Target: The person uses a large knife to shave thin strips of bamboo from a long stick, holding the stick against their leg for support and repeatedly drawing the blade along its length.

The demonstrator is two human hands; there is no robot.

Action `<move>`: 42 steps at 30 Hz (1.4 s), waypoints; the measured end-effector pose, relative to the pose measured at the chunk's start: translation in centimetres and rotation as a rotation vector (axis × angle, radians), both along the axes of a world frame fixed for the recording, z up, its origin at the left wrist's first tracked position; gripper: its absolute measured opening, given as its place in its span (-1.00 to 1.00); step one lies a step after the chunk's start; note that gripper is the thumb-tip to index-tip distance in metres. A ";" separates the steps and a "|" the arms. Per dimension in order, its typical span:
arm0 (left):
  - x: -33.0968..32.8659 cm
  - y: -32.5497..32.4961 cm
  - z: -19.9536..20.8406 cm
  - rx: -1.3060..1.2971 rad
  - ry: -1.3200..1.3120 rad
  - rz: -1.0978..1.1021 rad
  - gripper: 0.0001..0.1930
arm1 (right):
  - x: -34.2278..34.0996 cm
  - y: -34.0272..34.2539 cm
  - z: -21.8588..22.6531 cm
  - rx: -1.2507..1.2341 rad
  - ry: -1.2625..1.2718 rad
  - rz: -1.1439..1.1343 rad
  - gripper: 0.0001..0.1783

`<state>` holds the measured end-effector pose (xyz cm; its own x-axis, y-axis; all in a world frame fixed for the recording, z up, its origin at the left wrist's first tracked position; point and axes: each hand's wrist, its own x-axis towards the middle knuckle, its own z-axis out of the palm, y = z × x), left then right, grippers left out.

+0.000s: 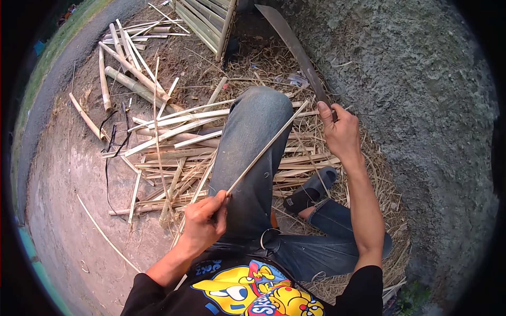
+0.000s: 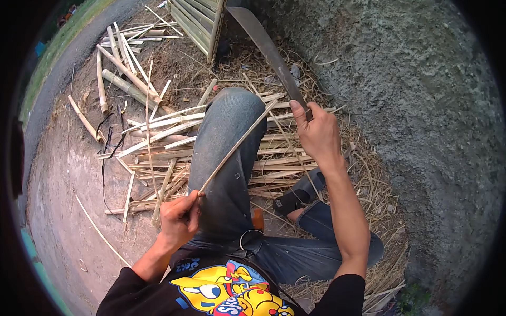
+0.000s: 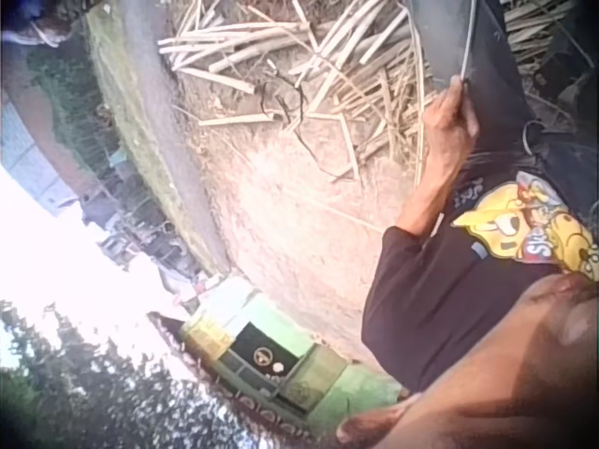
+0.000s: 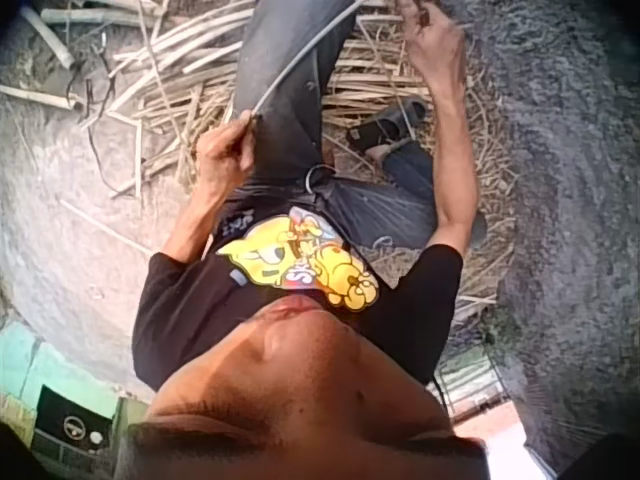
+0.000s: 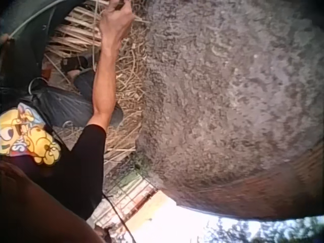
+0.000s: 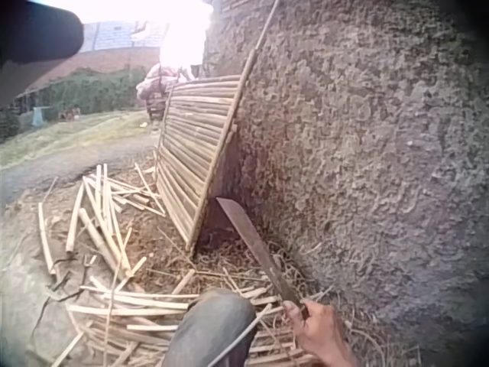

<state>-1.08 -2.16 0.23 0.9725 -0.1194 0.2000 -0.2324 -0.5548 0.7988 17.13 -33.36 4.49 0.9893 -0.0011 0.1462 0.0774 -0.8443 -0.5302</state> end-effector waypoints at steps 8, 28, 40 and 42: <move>2.7 -1.0 1.7 -0.458 0.461 0.020 -0.80 | -7.9 5.4 -1.3 0.122 -0.012 0.293 -0.34; 1.2 -0.3 0.5 -0.528 0.511 0.017 -0.77 | -4.8 -0.4 0.8 0.027 -0.087 0.047 -0.38; 2.6 -0.1 1.7 -0.938 0.944 -0.119 -0.71 | -7.1 4.5 -3.2 -0.044 -0.146 0.352 -0.32; 1.4 -0.1 1.9 -0.998 1.016 -0.132 -0.72 | -5.6 2.6 -2.1 0.000 -0.057 0.205 -0.31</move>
